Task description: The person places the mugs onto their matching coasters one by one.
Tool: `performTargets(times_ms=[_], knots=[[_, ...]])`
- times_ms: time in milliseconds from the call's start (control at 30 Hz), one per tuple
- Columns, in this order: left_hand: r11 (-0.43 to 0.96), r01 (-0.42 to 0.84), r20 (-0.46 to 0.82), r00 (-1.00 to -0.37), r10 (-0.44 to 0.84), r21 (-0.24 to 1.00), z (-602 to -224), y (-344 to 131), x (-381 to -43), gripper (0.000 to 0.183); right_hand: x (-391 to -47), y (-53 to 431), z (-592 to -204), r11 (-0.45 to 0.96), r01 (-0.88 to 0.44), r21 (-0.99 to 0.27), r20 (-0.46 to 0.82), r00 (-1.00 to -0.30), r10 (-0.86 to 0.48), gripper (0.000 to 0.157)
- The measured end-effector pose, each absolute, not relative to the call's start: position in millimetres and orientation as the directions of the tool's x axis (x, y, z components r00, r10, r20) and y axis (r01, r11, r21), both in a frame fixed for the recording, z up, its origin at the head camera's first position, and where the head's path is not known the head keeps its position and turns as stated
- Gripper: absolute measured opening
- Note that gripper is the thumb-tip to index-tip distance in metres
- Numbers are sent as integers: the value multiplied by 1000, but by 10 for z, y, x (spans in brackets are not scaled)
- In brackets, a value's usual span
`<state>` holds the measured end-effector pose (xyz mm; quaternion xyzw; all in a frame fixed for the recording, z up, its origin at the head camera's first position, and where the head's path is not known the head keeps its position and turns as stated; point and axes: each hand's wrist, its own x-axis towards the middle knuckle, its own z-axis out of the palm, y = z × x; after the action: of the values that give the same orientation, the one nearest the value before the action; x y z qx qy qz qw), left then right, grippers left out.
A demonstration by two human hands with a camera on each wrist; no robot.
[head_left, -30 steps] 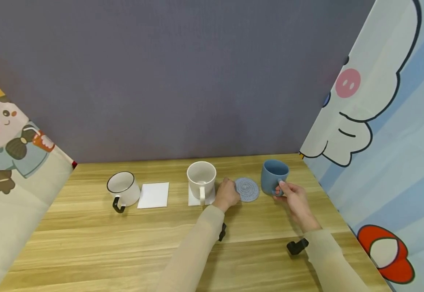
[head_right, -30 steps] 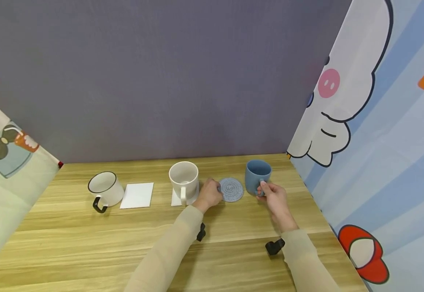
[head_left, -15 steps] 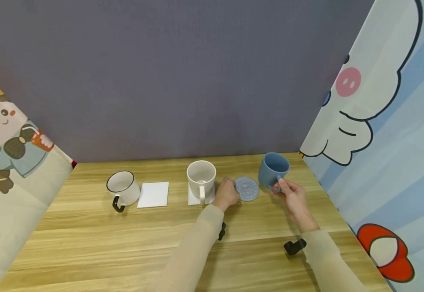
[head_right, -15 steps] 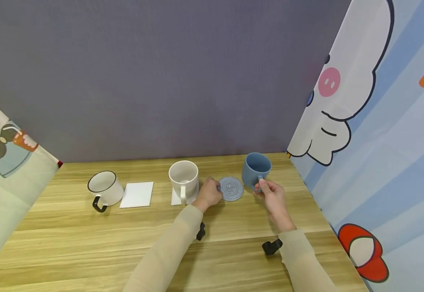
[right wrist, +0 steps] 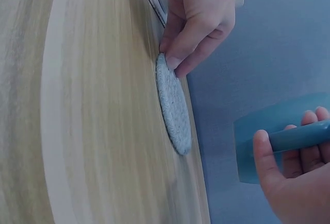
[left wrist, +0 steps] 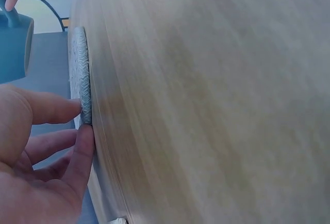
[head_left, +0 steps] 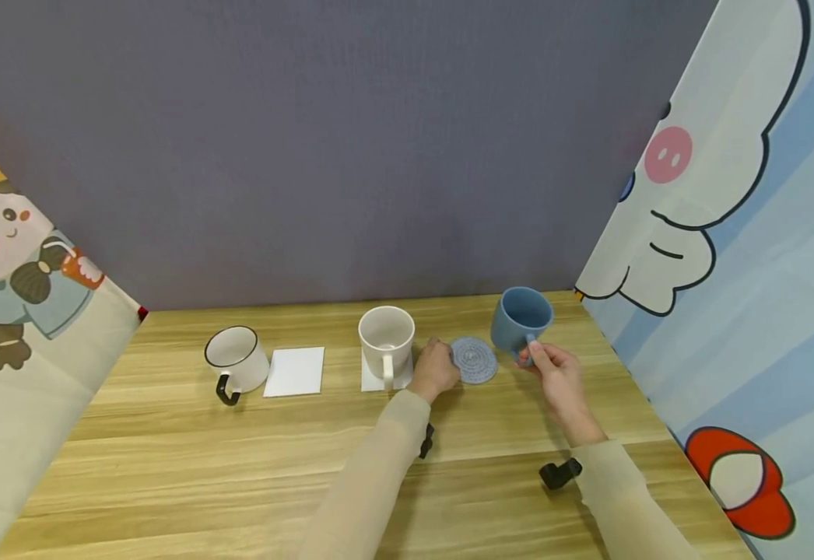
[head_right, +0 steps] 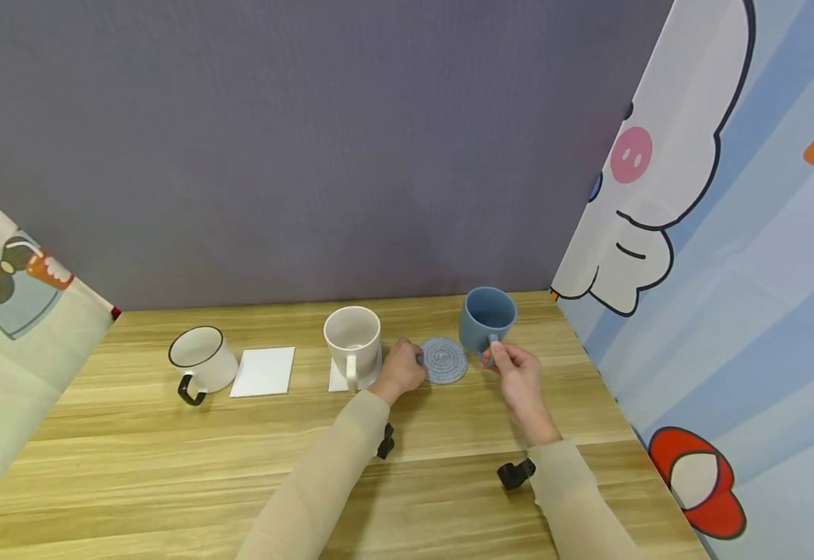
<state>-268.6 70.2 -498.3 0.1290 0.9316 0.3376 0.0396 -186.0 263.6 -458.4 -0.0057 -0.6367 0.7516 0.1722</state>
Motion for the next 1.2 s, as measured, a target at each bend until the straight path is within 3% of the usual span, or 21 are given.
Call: performTargets(times_ms=[1000, 1200], knots=[[744, 210, 1, -963, 270, 634, -4907, 696, -2650, 6, -1903, 2398, -4604, -63, -225, -972, 209, -957, 201, 38], [747, 221, 14, -962, 273, 627, -4937, 696, -2665, 21, -1914, 2346, -4643, -64, -218, -974, 202, -961, 191, 36]])
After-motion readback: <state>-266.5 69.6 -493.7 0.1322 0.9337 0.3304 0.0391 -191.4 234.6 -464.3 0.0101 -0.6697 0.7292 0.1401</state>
